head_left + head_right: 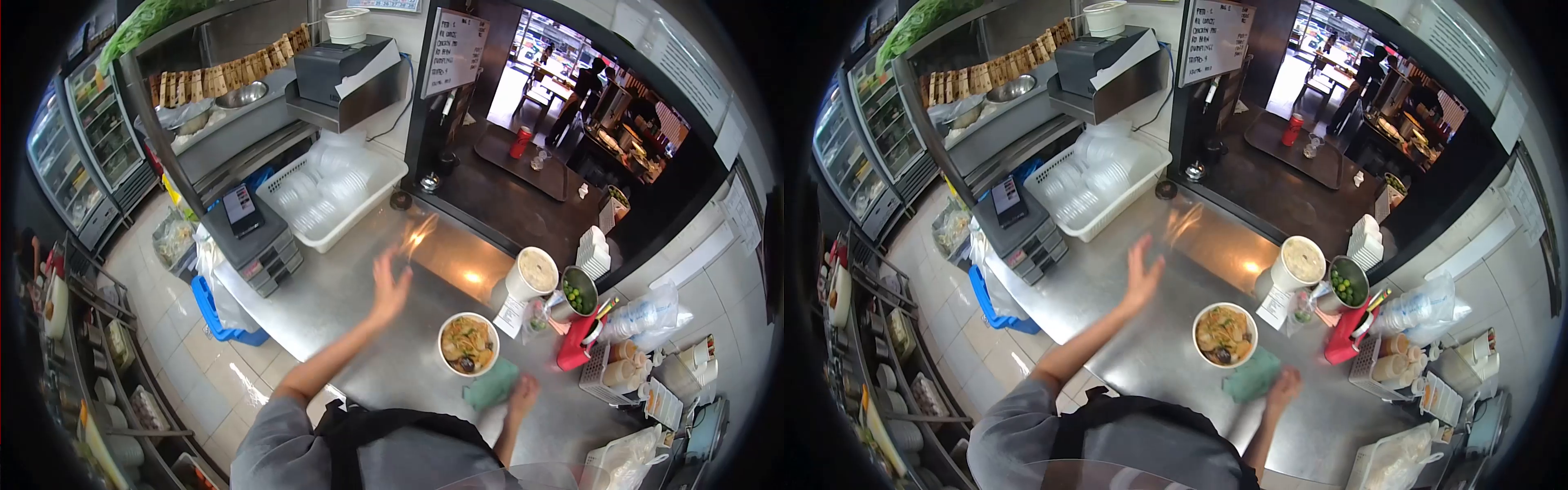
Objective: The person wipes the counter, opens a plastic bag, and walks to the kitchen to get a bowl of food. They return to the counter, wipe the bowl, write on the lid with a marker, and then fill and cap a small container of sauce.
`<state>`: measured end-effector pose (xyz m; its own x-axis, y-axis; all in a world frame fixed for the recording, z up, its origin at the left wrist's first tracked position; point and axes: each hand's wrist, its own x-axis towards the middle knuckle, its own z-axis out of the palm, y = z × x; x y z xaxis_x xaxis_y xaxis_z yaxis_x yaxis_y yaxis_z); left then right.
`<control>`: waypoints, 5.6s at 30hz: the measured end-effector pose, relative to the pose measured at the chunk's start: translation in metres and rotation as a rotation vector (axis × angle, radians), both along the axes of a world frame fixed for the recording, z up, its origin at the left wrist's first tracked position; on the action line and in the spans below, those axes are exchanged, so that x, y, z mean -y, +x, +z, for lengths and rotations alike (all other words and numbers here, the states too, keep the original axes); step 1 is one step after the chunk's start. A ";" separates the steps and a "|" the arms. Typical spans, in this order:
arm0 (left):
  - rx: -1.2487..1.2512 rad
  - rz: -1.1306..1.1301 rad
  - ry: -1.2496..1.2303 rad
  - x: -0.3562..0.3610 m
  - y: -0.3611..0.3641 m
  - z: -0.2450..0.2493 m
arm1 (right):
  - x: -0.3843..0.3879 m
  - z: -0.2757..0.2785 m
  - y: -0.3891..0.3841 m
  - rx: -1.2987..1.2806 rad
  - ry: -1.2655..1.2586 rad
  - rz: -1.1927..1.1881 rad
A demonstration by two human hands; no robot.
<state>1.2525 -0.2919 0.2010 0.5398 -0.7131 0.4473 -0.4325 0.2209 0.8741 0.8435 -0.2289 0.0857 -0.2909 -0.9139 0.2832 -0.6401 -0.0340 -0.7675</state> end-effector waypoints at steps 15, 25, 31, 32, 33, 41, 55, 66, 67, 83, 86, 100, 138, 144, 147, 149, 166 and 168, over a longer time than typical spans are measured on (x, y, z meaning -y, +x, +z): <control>1.482 -0.354 0.706 0.150 0.274 0.095 | -0.053 0.109 0.058 0.062 -0.135 -0.569; 1.694 -0.402 -0.070 0.108 0.298 0.089 | -0.055 0.142 0.066 0.172 -0.168 -0.502; 1.181 -0.021 -0.239 0.048 0.200 0.161 | -0.060 0.142 0.062 0.262 -0.162 -0.516; 0.881 -0.078 -0.126 0.049 0.194 0.151 | -0.058 0.139 0.062 0.293 -0.167 -0.498; 0.578 -0.128 -0.016 0.052 0.187 0.130 | -0.055 0.136 0.063 0.322 -0.174 -0.477; 0.432 -0.604 0.371 0.015 -0.025 0.014 | 0.004 0.127 0.105 0.330 -0.020 0.032; 0.466 -0.319 0.312 -0.019 -0.121 -0.002 | 0.020 0.128 0.168 -0.552 -0.084 0.127; 0.533 -0.513 0.312 -0.003 -0.111 -0.015 | 0.039 0.116 0.157 -0.401 0.066 0.334; 0.503 -0.536 0.269 -0.001 -0.109 -0.018 | 0.045 0.108 0.152 -0.073 0.053 0.386; 0.053 -1.375 0.569 0.036 -0.297 0.036 | 0.146 0.109 -0.117 0.568 0.157 -0.492; -0.478 -1.410 0.948 0.061 -0.361 0.015 | 0.141 0.116 -0.122 0.889 0.092 -0.387; -0.716 -1.060 0.820 0.103 -0.449 -0.059 | -0.129 0.151 -0.060 0.710 -0.008 -0.240; -1.153 -0.514 0.115 -0.050 -0.111 -0.068 | 0.025 0.042 0.163 1.462 0.206 0.312; -0.945 -0.694 0.475 -0.061 -0.070 -0.066 | 0.044 0.059 0.137 1.084 0.396 0.434; -0.737 -0.563 0.797 -0.080 -0.029 -0.037 | 0.104 0.088 0.070 0.483 0.099 0.395; -0.648 -0.441 0.757 -0.095 -0.005 -0.029 | 0.153 0.145 0.029 0.214 -0.566 0.031; -0.288 -0.949 0.321 -0.076 -0.158 0.080 | 0.063 0.224 0.055 0.729 -0.162 0.546; -0.402 -1.196 0.493 -0.076 -0.156 0.083 | 0.036 0.233 0.087 0.976 -0.165 0.600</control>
<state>1.0969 -0.2164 0.2844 -0.4871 -0.8729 -0.0296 0.1045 -0.0919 0.9903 0.9308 -0.2651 0.3187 0.0168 -0.9520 0.3056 0.3754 -0.2772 -0.8844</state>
